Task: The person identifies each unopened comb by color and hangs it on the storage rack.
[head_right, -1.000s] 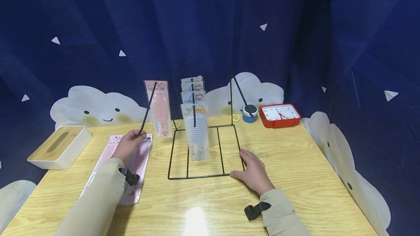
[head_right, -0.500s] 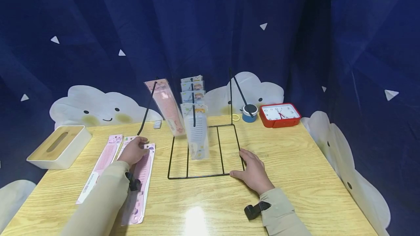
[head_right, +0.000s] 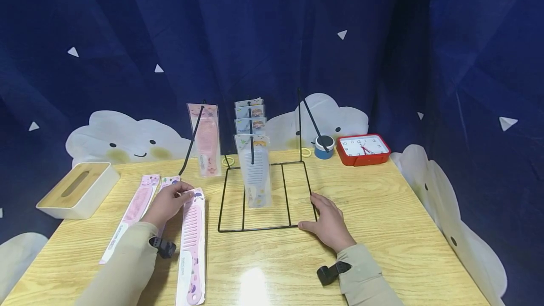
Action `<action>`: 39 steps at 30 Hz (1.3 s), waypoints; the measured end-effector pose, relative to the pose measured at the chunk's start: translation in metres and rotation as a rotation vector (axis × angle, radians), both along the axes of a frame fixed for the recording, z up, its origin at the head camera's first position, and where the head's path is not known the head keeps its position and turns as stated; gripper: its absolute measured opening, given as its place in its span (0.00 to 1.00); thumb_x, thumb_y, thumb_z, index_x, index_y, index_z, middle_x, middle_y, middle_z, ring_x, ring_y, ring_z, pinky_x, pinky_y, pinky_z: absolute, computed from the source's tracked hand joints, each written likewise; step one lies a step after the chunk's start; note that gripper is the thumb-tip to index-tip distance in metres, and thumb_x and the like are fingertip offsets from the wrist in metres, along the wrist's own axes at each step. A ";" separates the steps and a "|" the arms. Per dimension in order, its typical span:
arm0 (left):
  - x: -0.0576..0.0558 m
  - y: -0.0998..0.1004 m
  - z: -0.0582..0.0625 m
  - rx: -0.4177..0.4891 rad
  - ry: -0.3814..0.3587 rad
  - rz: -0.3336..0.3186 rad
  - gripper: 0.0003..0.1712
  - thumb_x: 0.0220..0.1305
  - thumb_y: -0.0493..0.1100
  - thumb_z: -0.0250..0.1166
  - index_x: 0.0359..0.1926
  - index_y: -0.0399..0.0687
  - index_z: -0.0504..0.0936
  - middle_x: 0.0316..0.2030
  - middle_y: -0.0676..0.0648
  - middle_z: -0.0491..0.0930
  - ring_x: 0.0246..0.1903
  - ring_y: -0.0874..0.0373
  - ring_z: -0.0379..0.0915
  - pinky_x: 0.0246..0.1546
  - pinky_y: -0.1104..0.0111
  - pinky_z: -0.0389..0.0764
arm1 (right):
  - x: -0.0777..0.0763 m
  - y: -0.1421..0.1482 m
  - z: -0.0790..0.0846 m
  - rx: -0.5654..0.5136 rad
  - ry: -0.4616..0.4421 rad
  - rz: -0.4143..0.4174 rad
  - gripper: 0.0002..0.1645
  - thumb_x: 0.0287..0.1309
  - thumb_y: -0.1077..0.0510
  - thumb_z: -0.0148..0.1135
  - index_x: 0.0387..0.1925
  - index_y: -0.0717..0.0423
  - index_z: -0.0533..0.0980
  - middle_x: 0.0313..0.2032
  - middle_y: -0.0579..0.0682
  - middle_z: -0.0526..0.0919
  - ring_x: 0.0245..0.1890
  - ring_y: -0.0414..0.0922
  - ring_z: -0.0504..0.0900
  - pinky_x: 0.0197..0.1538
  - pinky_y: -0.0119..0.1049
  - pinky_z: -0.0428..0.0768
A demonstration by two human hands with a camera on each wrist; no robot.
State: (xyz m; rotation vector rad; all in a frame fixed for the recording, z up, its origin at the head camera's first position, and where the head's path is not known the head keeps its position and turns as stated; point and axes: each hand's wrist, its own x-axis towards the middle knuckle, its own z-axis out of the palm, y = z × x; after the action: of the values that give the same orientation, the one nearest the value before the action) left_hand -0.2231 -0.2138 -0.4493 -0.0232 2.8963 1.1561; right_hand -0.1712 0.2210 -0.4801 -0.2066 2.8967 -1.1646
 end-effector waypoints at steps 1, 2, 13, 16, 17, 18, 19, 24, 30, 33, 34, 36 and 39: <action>0.004 0.001 0.003 0.039 0.014 0.007 0.09 0.71 0.43 0.62 0.48 0.46 0.83 0.37 0.46 0.78 0.34 0.52 0.69 0.32 0.62 0.71 | 0.000 0.000 0.000 -0.002 -0.004 0.000 0.52 0.51 0.48 0.78 0.71 0.67 0.64 0.72 0.65 0.63 0.72 0.66 0.57 0.68 0.65 0.57; 0.008 0.002 0.007 0.081 0.028 0.011 0.11 0.71 0.44 0.63 0.49 0.45 0.83 0.35 0.46 0.76 0.33 0.53 0.67 0.31 0.63 0.70 | 0.000 0.000 0.000 -0.005 -0.007 0.000 0.52 0.51 0.48 0.78 0.71 0.67 0.64 0.72 0.65 0.63 0.72 0.66 0.57 0.68 0.65 0.57; 0.047 0.021 0.055 0.590 0.093 0.033 0.15 0.68 0.44 0.67 0.49 0.38 0.79 0.27 0.51 0.65 0.29 0.60 0.62 0.29 0.72 0.70 | -0.001 0.001 -0.001 -0.010 -0.008 -0.001 0.52 0.52 0.48 0.77 0.71 0.67 0.64 0.72 0.65 0.63 0.72 0.66 0.57 0.69 0.63 0.58; 0.059 0.029 0.069 0.652 0.158 0.007 0.13 0.68 0.42 0.67 0.46 0.38 0.80 0.26 0.52 0.67 0.29 0.60 0.62 0.29 0.71 0.69 | -0.001 0.001 -0.003 -0.010 -0.018 -0.006 0.53 0.52 0.48 0.77 0.71 0.67 0.64 0.72 0.64 0.62 0.72 0.66 0.57 0.69 0.63 0.58; 0.062 0.032 0.073 0.682 0.179 -0.014 0.11 0.68 0.41 0.67 0.45 0.37 0.80 0.26 0.53 0.69 0.30 0.61 0.63 0.30 0.71 0.69 | -0.001 0.001 -0.003 -0.011 -0.021 -0.009 0.53 0.51 0.48 0.78 0.71 0.66 0.64 0.72 0.64 0.62 0.72 0.66 0.57 0.69 0.63 0.58; 0.065 0.034 0.077 0.709 0.197 -0.037 0.10 0.69 0.40 0.66 0.44 0.36 0.80 0.27 0.53 0.72 0.30 0.61 0.65 0.31 0.72 0.70 | -0.001 0.002 -0.004 -0.012 -0.025 -0.011 0.53 0.51 0.48 0.78 0.72 0.66 0.63 0.73 0.64 0.62 0.72 0.65 0.56 0.69 0.63 0.58; 0.068 0.037 0.081 0.731 0.214 -0.061 0.08 0.69 0.39 0.66 0.44 0.37 0.80 0.28 0.53 0.75 0.31 0.62 0.67 0.32 0.72 0.71 | -0.002 0.002 -0.004 -0.011 -0.024 -0.011 0.53 0.52 0.48 0.78 0.72 0.66 0.63 0.73 0.64 0.62 0.72 0.65 0.56 0.69 0.63 0.58; 0.079 0.047 0.094 0.866 0.310 -0.173 0.06 0.69 0.31 0.62 0.39 0.45 0.82 0.32 0.53 0.82 0.33 0.64 0.74 0.33 0.75 0.74 | -0.002 0.002 -0.005 -0.009 -0.012 -0.005 0.53 0.51 0.47 0.78 0.71 0.67 0.64 0.72 0.65 0.63 0.72 0.66 0.57 0.69 0.63 0.58; 0.087 0.056 0.112 0.998 0.408 -0.260 0.13 0.69 0.26 0.59 0.40 0.47 0.84 0.34 0.51 0.82 0.33 0.64 0.74 0.33 0.77 0.75 | -0.002 0.001 -0.004 0.004 -0.012 -0.008 0.53 0.51 0.47 0.78 0.71 0.67 0.64 0.72 0.65 0.63 0.72 0.66 0.57 0.69 0.63 0.58; 0.087 0.061 0.118 1.024 0.445 -0.266 0.13 0.68 0.25 0.58 0.40 0.46 0.83 0.34 0.51 0.82 0.33 0.64 0.74 0.33 0.76 0.76 | -0.002 0.001 -0.004 0.006 -0.010 -0.006 0.52 0.52 0.47 0.77 0.71 0.67 0.64 0.72 0.65 0.63 0.72 0.66 0.57 0.69 0.64 0.58; 0.087 0.062 0.119 1.027 0.452 -0.261 0.13 0.68 0.25 0.58 0.40 0.46 0.83 0.34 0.50 0.81 0.32 0.64 0.73 0.32 0.76 0.76 | -0.002 0.001 -0.003 0.006 -0.011 -0.006 0.53 0.52 0.47 0.77 0.71 0.67 0.64 0.72 0.65 0.63 0.72 0.66 0.57 0.69 0.64 0.57; 0.086 0.063 0.121 1.044 0.463 -0.257 0.14 0.68 0.25 0.58 0.40 0.46 0.83 0.34 0.50 0.81 0.34 0.63 0.75 0.34 0.75 0.78 | -0.002 0.001 -0.003 0.005 -0.012 -0.006 0.53 0.52 0.47 0.77 0.71 0.66 0.64 0.72 0.65 0.63 0.72 0.66 0.57 0.69 0.64 0.57; 0.085 0.064 0.122 1.047 0.481 -0.253 0.14 0.68 0.24 0.59 0.40 0.46 0.84 0.35 0.50 0.82 0.35 0.62 0.75 0.36 0.74 0.78 | -0.002 0.000 -0.002 0.001 -0.016 -0.006 0.53 0.52 0.48 0.77 0.71 0.67 0.64 0.72 0.65 0.63 0.72 0.66 0.57 0.69 0.63 0.58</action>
State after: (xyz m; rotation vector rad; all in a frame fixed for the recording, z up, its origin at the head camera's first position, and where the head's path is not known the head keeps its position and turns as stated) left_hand -0.1384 -0.1495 -0.3272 0.6779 2.0675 2.6766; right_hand -0.1728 0.2210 -0.4825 -0.1888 2.8864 -1.1596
